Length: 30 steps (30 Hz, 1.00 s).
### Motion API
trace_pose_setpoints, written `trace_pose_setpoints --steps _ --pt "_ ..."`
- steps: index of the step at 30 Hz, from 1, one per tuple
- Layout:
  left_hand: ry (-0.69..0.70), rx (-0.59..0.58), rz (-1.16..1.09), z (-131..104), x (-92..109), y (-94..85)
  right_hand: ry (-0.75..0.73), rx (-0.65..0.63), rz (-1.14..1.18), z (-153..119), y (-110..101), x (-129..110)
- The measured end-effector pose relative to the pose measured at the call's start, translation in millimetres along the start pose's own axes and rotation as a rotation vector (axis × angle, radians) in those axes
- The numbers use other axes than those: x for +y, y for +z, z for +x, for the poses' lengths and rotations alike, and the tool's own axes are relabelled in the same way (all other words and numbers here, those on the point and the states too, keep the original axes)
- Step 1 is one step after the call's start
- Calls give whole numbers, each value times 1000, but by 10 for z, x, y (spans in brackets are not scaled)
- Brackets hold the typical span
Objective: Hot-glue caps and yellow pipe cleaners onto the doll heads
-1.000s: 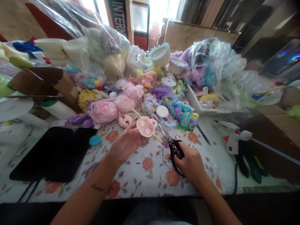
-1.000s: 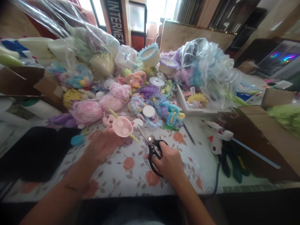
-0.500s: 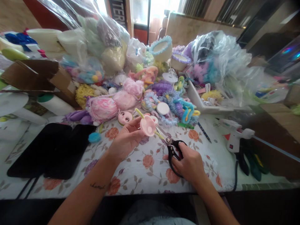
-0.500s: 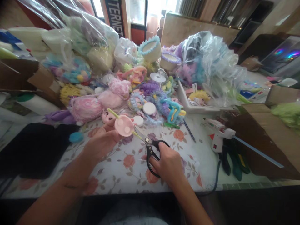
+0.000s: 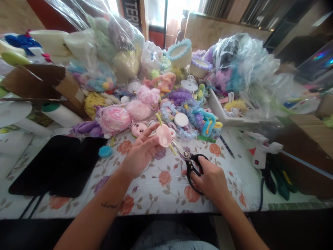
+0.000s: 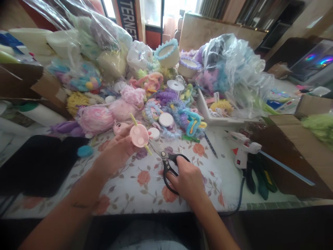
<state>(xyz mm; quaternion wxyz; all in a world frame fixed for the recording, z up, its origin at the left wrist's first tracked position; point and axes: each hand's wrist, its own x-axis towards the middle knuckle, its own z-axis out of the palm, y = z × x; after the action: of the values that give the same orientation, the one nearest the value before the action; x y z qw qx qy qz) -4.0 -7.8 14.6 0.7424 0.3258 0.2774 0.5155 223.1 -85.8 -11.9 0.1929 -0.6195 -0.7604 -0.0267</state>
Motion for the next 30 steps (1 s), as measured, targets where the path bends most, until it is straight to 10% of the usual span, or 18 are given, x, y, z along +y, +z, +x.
trace_pose_setpoints --steps 20,30 --pt "-277 -133 -200 22 41 -97 -181 104 94 67 -138 125" --pt "-167 -199 -131 -13 39 -110 -152 44 158 94 -195 68"
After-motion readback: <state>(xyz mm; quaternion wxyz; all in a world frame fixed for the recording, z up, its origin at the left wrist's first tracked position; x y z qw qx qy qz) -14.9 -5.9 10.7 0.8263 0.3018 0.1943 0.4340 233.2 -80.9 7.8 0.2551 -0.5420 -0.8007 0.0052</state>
